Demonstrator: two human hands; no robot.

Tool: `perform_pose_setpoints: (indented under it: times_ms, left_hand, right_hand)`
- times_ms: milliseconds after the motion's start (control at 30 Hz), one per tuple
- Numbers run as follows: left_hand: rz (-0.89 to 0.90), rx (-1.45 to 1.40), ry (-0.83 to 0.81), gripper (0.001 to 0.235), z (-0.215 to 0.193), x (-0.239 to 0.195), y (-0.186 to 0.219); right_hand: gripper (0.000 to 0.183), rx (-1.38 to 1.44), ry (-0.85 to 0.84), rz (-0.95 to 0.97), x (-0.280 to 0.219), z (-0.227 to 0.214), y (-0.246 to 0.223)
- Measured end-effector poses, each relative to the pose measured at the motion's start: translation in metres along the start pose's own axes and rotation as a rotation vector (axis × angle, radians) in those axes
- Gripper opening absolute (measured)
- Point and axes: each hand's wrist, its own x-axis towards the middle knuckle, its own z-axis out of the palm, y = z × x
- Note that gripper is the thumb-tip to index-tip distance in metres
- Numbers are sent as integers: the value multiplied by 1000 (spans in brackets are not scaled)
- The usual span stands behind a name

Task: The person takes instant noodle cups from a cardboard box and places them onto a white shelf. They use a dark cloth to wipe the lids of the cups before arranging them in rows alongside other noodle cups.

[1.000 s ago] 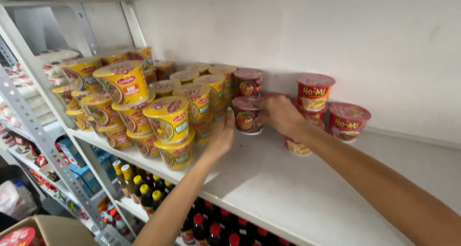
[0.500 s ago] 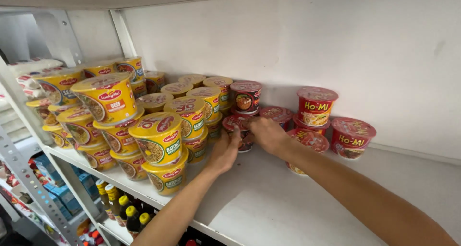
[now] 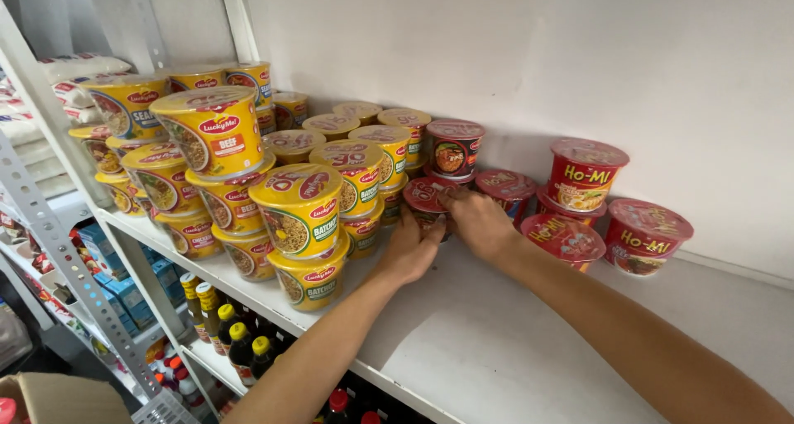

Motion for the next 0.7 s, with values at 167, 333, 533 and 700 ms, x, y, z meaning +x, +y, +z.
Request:
perform_pose_setpoints:
  times_ms: [167, 333, 533, 700]
  left_hand:
    - [-8, 0, -13, 89, -6, -5, 8]
    - [-38, 9, -18, 86, -10, -2, 5]
    - [40, 112, 111, 76, -10, 11, -16]
    - [-71, 106, 98, 57, -21, 9, -6]
  right_hand:
    - [46, 19, 42, -13, -4, -1, -3]
    - [49, -17, 97, -44, -7, 6, -1]
    - [55, -79, 95, -63, -11, 6, -2]
    - [60, -87, 118, -70, -12, 7, -1]
